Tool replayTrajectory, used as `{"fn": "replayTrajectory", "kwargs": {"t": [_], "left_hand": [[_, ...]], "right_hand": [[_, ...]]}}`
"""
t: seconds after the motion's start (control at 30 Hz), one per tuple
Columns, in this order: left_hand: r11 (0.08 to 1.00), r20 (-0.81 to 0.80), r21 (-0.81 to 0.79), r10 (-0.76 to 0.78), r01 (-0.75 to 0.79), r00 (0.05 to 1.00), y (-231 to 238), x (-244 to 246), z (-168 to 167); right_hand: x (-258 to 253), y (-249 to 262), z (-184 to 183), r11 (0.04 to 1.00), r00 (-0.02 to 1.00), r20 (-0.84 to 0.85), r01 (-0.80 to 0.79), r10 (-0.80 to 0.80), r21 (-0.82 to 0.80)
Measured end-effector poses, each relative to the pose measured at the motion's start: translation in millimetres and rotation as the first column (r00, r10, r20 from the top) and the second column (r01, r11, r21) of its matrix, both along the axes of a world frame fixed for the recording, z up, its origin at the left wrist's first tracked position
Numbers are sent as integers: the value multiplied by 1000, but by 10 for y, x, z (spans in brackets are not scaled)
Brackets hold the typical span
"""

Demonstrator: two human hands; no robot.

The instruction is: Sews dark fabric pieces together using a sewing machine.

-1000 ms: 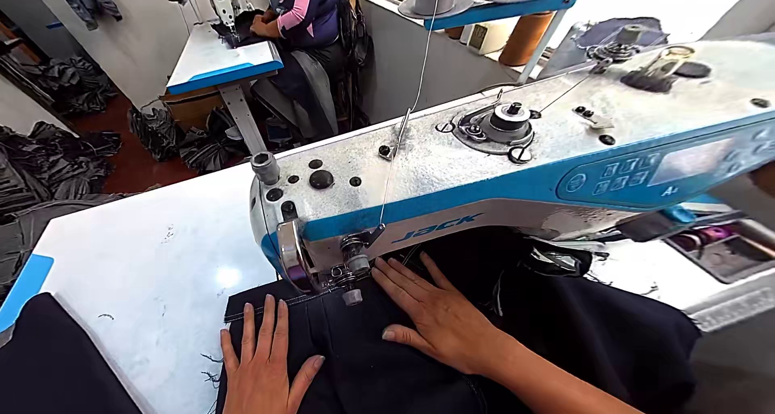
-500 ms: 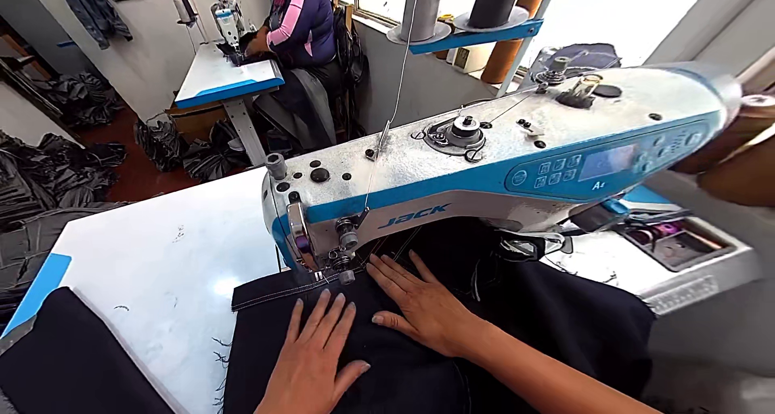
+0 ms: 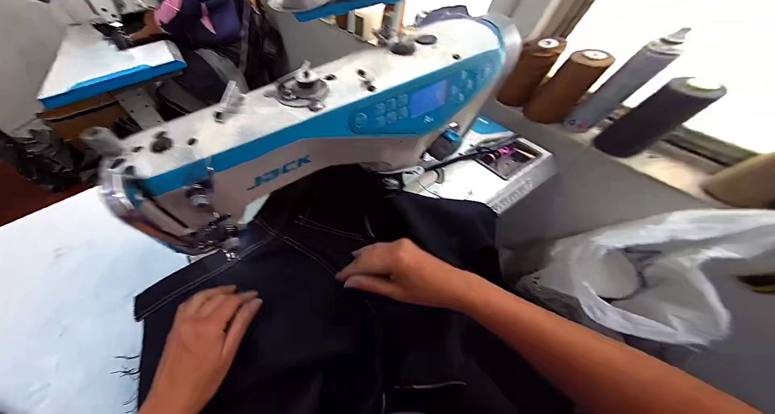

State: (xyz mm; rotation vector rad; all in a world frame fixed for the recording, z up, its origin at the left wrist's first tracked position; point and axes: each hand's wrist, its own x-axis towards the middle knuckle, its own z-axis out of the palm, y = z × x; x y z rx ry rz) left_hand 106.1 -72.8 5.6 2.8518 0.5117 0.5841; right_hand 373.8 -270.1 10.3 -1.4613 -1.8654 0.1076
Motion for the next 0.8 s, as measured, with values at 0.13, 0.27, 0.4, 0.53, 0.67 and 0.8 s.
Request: {"fn": "replayTrajectory", "kwargs": {"t": [0.13,0.27,0.4,0.53,0.67,0.8], "left_hand": [[998,-48,-9,-55,55,997,-49,740,-125],[997,-106,83,12,-3,994,-252,964,-542],[999,-148,42,-1,7,989,-286,862,-527],[981,-93,-178,-98,80,991,-533,745,-237],[939,-13,-153,-314,308,949,-826,651,144],[852,-42,-160,-510,498,859,-1116,655,302]], "right_hand": [[431,-1054,127,894,892,-81,447,-444,19],[553,-2156,-444,545,704,70,605,-707,-580],[356,-2742,-1467,-57,621,433,531,-653,-846],[307,-2946,-1917,-45,400,530,766,-748,-641],[378,-3035,-1872,-118,320,481,722,-816,-681],[407,-2993,-1787,-17,416,529,774,-739,-633]]}}
